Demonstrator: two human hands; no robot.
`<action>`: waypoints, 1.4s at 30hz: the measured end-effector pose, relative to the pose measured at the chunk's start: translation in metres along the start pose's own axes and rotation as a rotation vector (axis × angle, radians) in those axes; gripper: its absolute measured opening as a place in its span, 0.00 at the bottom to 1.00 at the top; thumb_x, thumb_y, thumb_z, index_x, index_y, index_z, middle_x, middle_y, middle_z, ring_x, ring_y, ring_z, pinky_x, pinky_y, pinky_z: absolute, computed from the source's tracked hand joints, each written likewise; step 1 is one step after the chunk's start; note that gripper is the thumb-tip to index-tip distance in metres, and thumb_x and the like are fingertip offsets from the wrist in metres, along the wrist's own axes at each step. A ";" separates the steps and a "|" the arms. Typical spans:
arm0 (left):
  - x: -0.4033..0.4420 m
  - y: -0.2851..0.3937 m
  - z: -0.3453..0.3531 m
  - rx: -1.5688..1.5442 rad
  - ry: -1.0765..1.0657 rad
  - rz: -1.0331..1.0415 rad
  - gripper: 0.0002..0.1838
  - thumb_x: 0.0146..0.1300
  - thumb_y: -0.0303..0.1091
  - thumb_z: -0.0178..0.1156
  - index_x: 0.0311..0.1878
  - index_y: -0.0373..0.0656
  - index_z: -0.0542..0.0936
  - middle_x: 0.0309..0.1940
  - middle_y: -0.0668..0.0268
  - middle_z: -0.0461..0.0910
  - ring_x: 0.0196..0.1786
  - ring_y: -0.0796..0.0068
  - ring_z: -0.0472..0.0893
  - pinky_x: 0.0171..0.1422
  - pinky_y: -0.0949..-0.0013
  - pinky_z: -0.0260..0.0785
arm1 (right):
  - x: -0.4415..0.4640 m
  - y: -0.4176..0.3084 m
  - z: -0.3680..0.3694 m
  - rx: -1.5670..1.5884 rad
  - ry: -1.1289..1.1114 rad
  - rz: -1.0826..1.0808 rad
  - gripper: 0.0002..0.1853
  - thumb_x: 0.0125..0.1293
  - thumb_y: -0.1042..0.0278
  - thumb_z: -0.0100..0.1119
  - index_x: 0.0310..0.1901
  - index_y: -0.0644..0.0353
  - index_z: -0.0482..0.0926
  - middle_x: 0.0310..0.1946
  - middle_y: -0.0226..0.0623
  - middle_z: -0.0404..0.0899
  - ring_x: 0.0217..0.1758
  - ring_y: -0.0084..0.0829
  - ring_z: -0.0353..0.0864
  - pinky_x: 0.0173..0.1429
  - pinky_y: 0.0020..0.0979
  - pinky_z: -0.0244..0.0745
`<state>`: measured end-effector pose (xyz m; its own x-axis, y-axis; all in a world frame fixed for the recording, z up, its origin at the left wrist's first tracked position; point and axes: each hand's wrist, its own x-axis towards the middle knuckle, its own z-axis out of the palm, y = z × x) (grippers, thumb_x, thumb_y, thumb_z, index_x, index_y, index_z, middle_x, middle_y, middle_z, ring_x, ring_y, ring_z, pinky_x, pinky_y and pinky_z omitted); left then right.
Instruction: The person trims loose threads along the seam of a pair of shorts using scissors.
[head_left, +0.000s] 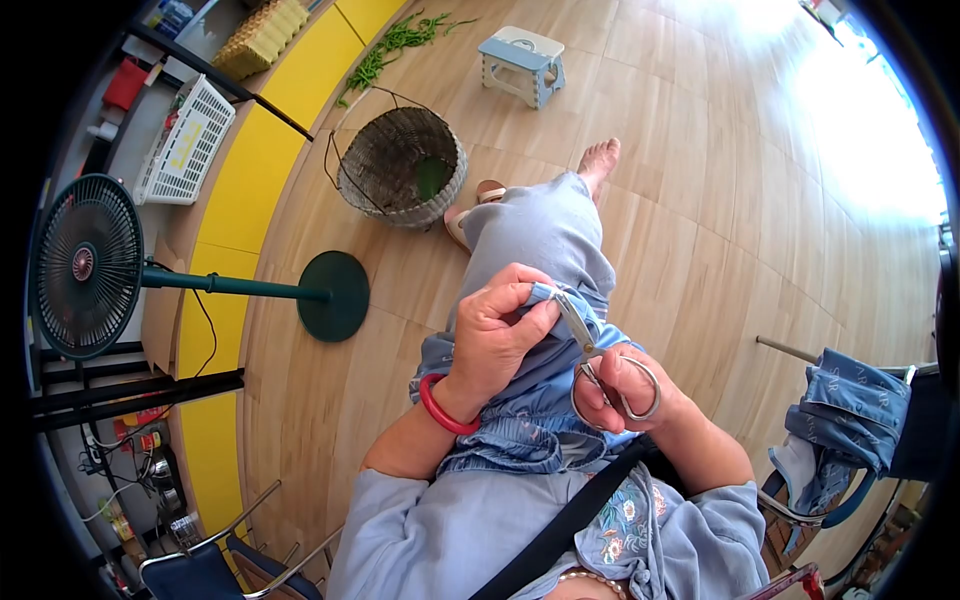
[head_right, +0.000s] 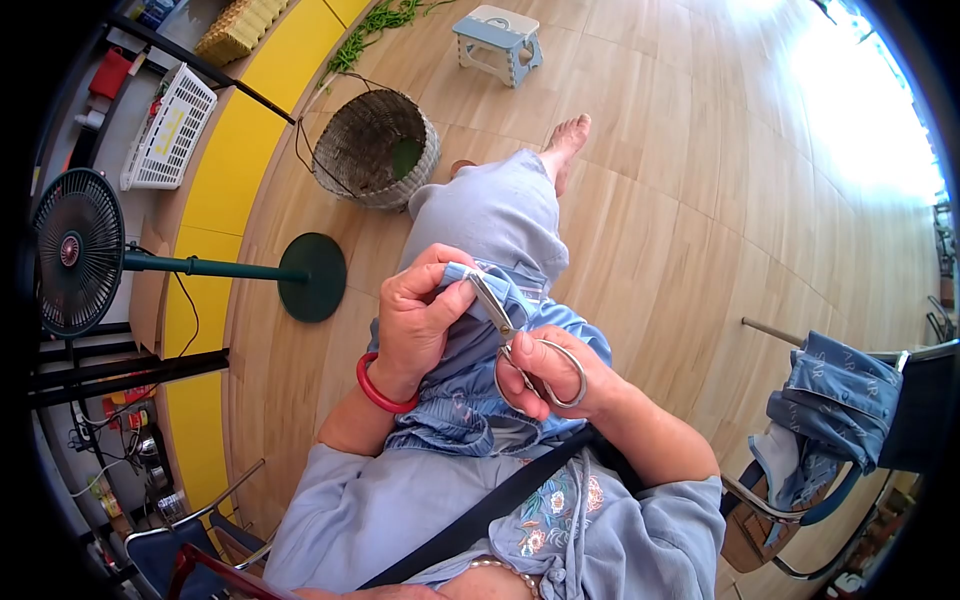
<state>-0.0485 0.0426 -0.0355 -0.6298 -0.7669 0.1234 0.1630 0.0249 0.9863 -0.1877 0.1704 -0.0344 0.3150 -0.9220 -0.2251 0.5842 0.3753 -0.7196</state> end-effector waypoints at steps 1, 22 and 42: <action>0.000 0.000 0.000 0.000 0.000 0.000 0.02 0.58 0.20 0.58 0.31 0.31 0.79 0.33 0.73 0.75 0.32 0.90 0.69 0.35 0.84 0.62 | 0.000 0.000 0.000 -0.004 0.000 -0.001 0.32 0.69 0.37 0.39 0.22 0.60 0.70 0.12 0.31 0.68 0.14 0.20 0.64 0.19 0.21 0.58; -0.001 -0.001 0.000 0.005 -0.003 -0.008 0.02 0.58 0.20 0.59 0.32 0.32 0.79 0.34 0.73 0.75 0.33 0.90 0.70 0.36 0.84 0.64 | -0.001 0.001 0.002 -0.002 0.040 -0.014 0.31 0.69 0.39 0.40 0.22 0.60 0.70 0.12 0.30 0.69 0.15 0.19 0.65 0.20 0.20 0.59; -0.002 -0.001 0.005 0.017 0.039 0.006 0.02 0.57 0.20 0.60 0.32 0.32 0.80 0.32 0.72 0.75 0.32 0.89 0.70 0.35 0.83 0.63 | 0.001 0.004 0.004 -0.205 0.151 0.000 0.28 0.68 0.41 0.47 0.22 0.60 0.72 0.14 0.30 0.72 0.17 0.18 0.70 0.22 0.20 0.63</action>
<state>-0.0506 0.0475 -0.0361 -0.5986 -0.7912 0.1253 0.1537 0.0401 0.9873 -0.1820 0.1711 -0.0349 0.1905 -0.9315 -0.3099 0.4154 0.3625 -0.8343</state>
